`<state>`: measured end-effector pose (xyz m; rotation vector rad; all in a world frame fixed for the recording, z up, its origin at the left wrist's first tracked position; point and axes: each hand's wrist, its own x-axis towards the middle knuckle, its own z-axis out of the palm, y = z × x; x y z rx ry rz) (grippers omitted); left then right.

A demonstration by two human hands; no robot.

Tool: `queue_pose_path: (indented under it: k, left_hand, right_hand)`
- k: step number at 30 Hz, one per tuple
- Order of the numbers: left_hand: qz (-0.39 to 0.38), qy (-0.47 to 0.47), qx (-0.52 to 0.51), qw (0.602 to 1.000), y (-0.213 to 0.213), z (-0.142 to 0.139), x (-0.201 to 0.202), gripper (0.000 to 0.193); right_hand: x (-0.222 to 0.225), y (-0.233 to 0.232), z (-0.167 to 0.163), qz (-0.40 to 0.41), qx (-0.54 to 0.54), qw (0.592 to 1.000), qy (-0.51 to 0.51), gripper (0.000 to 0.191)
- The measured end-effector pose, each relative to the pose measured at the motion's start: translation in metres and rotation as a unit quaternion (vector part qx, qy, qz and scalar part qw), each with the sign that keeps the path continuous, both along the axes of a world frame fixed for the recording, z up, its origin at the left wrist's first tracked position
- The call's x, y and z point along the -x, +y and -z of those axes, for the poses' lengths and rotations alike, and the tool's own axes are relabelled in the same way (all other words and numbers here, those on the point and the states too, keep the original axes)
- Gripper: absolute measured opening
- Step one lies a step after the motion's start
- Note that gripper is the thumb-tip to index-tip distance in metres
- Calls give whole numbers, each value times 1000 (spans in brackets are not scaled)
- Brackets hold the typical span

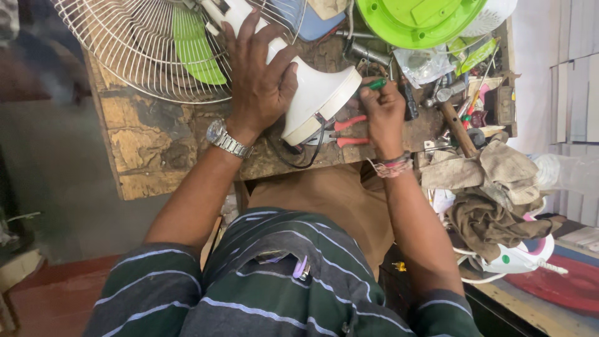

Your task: The person repairs a white pedestal fan by removing the rear cover, using a screwdriver to adjust internal components, and using pliers to strip and connect wires. The person then reassembles the fan's rear cover.

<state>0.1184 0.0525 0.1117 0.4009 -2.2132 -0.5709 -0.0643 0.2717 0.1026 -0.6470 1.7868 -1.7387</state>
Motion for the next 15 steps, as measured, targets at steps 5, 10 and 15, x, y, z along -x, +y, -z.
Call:
queue_pose_path:
  k: [5, 10, 15]
  left_hand:
    - [1, -1, -2, 1000, 1, -1, 0, 20]
    - [7, 10, 0, 1000, 1, 1, 0, 20]
    - [3, 2, 1, 1000, 0, 6, 2, 18]
  right_hand:
    - [-5, -7, 30, 17, 52, 992, 116, 10]
    - [-15, -7, 34, 3, 41, 998, 43, 14]
    - [-20, -19, 28, -3, 15, 994, 106, 21]
